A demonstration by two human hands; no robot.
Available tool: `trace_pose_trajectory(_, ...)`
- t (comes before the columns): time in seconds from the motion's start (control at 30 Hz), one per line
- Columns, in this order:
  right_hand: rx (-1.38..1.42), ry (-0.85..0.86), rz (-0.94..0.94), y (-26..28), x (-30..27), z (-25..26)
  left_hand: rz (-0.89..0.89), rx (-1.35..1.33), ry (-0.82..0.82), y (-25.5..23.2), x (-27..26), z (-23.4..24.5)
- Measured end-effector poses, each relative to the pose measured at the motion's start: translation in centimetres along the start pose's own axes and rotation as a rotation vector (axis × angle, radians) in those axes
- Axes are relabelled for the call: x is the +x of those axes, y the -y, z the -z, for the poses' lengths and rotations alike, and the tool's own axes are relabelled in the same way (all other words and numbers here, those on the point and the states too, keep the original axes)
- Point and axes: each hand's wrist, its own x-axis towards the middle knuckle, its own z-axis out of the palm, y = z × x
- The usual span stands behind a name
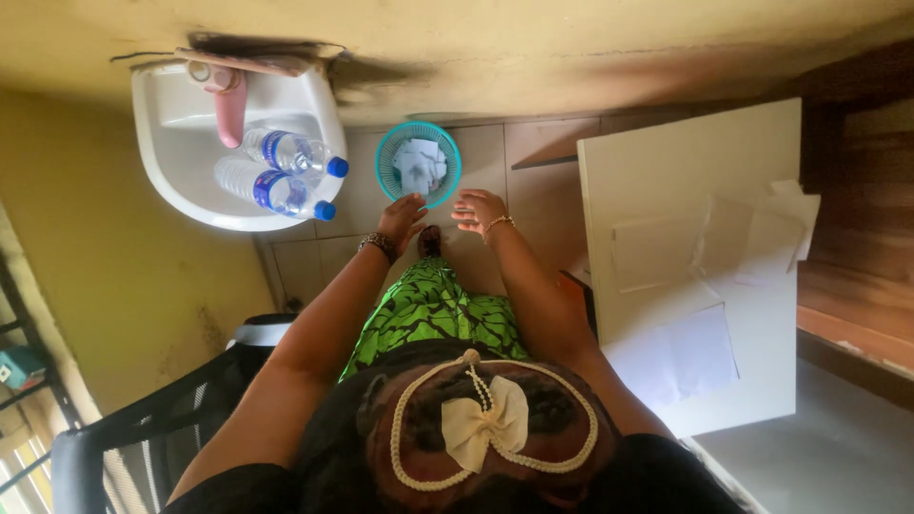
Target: The recorder is folding several sheets of white paper and placing them into envelopes, then organizing the envelopes on a table and in a drawer.
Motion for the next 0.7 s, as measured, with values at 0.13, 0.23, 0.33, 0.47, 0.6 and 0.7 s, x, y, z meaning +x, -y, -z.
trace_pose_trajectory(0.13, 0.085, 0.062, 0.146, -0.1, -4.3, -0.3, 0.058, -0.125, 0.26, -0.6, -1.3, -4.8)
trace_pose_trajectory(0.23, 0.12, 0.06, 0.351, -2.6, -5.0, 2.3, 0.116, -0.047, 0.493, -1.5, -4.1, -9.7)
trace_pose_trajectory(0.33, 0.097, -0.05, 0.442, -1.2, -12.4, 3.2, 0.165, 0.114, 0.61, -2.0, -6.2, -13.2)
trace_pose_trajectory(0.47, 0.026, -0.21, 0.486, -2.2, -19.7, 7.0, 0.288, 0.42, 0.608, -0.7, -7.2, -17.4)
trace_pose_trajectory(0.6, 0.089, -0.404, 0.505, -7.7, -23.0, 12.6, 0.434, 0.518, 0.697, 3.4, -7.1, -21.3)
trace_pose_trajectory(0.7, 0.171, -0.516, 0.504, -13.3, -25.3, 17.2, 0.455, 0.653, 0.741, 7.5, -7.3, -24.5)
